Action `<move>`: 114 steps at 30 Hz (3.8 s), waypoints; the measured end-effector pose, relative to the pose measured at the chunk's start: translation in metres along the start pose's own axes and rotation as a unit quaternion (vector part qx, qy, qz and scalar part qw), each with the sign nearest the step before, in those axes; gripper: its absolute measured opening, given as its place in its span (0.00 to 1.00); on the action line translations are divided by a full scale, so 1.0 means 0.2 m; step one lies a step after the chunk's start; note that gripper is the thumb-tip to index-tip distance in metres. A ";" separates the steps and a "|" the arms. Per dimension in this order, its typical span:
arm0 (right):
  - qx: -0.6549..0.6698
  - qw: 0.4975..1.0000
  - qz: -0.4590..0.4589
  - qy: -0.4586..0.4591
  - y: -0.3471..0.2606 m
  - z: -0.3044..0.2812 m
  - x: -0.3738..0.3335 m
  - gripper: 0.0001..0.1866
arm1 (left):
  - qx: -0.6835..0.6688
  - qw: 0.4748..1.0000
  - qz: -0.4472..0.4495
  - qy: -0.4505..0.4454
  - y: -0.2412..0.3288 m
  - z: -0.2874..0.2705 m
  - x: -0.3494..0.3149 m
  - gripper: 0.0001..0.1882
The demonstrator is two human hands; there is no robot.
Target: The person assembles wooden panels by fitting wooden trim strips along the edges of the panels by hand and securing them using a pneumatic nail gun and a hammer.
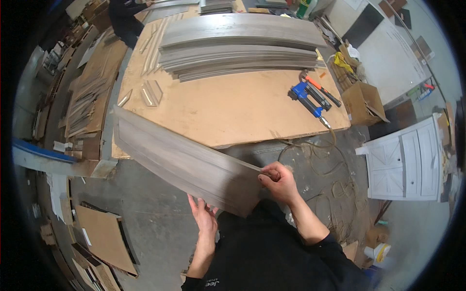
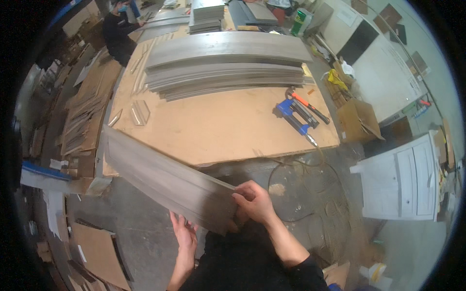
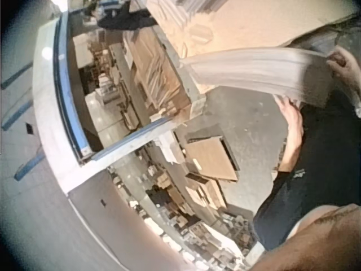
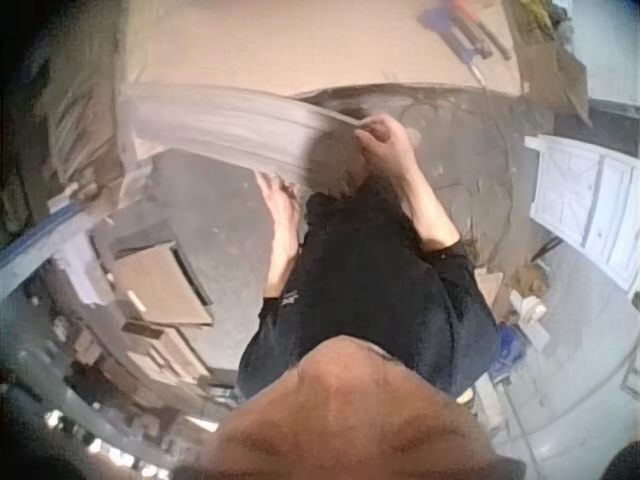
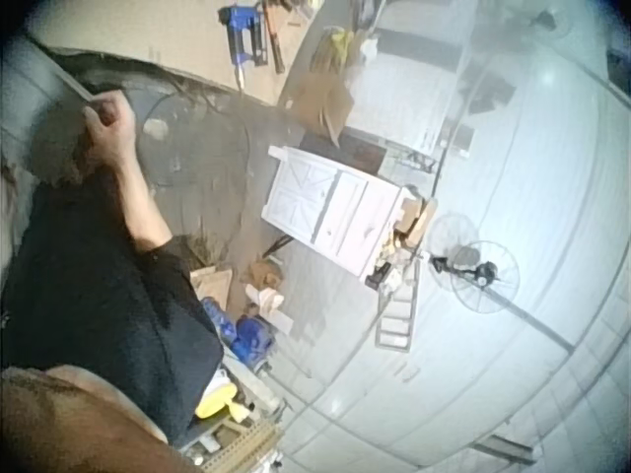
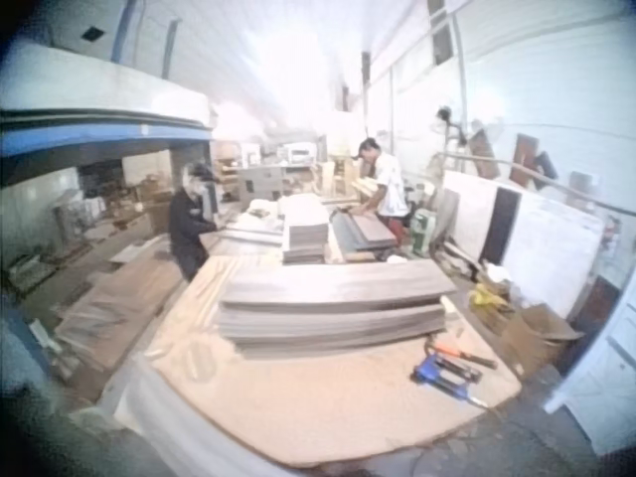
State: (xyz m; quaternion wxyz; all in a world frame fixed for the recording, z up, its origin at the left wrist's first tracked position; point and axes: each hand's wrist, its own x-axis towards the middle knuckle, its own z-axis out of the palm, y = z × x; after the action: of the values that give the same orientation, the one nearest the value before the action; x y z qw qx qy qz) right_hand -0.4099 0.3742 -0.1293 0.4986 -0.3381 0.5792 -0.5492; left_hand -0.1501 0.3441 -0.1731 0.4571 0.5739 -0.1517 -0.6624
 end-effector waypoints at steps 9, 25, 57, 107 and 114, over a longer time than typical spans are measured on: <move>-0.100 0.986 0.068 -0.115 -0.06 0.04 0.00 0.23 | -0.061 0.996 0.038 0.045 -0.15 -0.17 0.10 0.32; -0.287 0.941 0.092 -0.155 0.34 0.73 0.32 0.27 | 0.006 0.956 0.225 0.188 -0.07 -0.36 0.13 0.25; 0.168 0.955 0.246 0.011 0.51 0.25 0.45 0.23 | 0.752 0.548 0.257 -0.261 1.23 0.40 1.59 0.26; -0.429 0.857 0.104 0.266 0.08 -0.45 0.88 0.23 | 0.657 0.570 0.487 0.083 0.97 0.09 1.66 0.27; -0.444 0.843 0.044 0.300 0.27 -0.56 0.89 0.21 | 0.704 0.669 0.203 0.123 1.32 -0.09 1.74 0.29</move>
State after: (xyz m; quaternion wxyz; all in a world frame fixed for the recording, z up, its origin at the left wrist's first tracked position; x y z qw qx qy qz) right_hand -0.5569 0.2497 -0.2293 0.1206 -0.3158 0.8968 -0.2855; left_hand 0.0072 -0.0622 -0.2032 0.0550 0.7566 -0.6283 -0.1728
